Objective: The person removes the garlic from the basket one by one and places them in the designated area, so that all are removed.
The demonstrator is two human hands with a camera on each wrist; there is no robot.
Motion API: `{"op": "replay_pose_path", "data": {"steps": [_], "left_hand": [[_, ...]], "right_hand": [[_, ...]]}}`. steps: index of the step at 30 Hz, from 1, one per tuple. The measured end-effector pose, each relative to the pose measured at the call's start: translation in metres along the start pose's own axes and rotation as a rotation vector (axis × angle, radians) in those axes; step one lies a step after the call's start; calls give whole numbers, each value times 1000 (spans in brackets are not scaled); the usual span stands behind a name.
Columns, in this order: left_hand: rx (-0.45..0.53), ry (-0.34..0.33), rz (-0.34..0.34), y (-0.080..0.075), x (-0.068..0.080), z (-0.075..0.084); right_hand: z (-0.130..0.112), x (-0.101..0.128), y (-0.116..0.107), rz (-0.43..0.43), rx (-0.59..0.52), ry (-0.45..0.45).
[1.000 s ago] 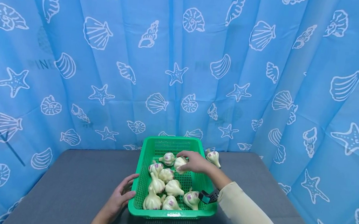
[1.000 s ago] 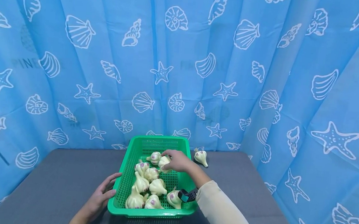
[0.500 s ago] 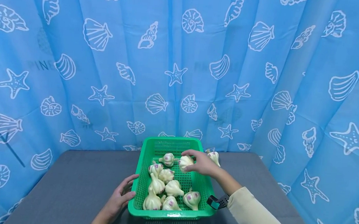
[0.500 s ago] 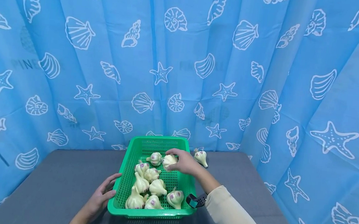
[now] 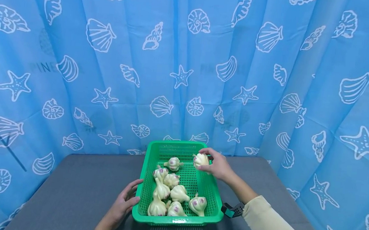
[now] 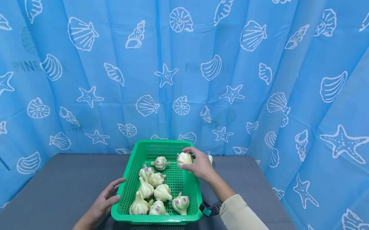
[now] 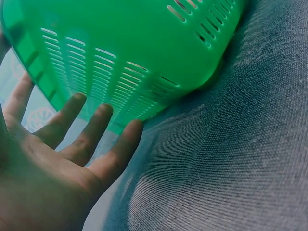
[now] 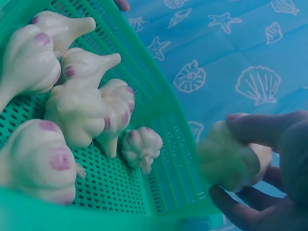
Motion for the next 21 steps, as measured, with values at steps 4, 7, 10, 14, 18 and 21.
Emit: {"op": "replay_pose_path", "data": {"steps": [4, 7, 10, 14, 18, 21], "left_hand": [[0, 0, -11, 0, 0, 0], [1, 5, -22, 0, -1, 0], [-2, 10, -26, 0, -1, 0], [-8, 6, -22, -1, -2, -1], [-8, 9, -25, -2, -2, -1], [-6, 12, -25, -2, -2, -1]], "right_hand": [[7, 3, -9, 85, 21, -5], [11, 7, -16, 146, 9, -6], [15, 12, -22, 197, 12, 0], [24, 18, -25, 236, 27, 18], [31, 22, -26, 263, 26, 24], [35, 25, -26, 279, 27, 18]]}}
Point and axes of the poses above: each hand's wrist, its own x-axis away from the middle knuckle, its own y-axis out of the palm, z = x × y, the point moved 4 cm from there along -x, towards the middle knuckle, and after that the axes turned 13 degrees about -y, right-handed, at the moved point
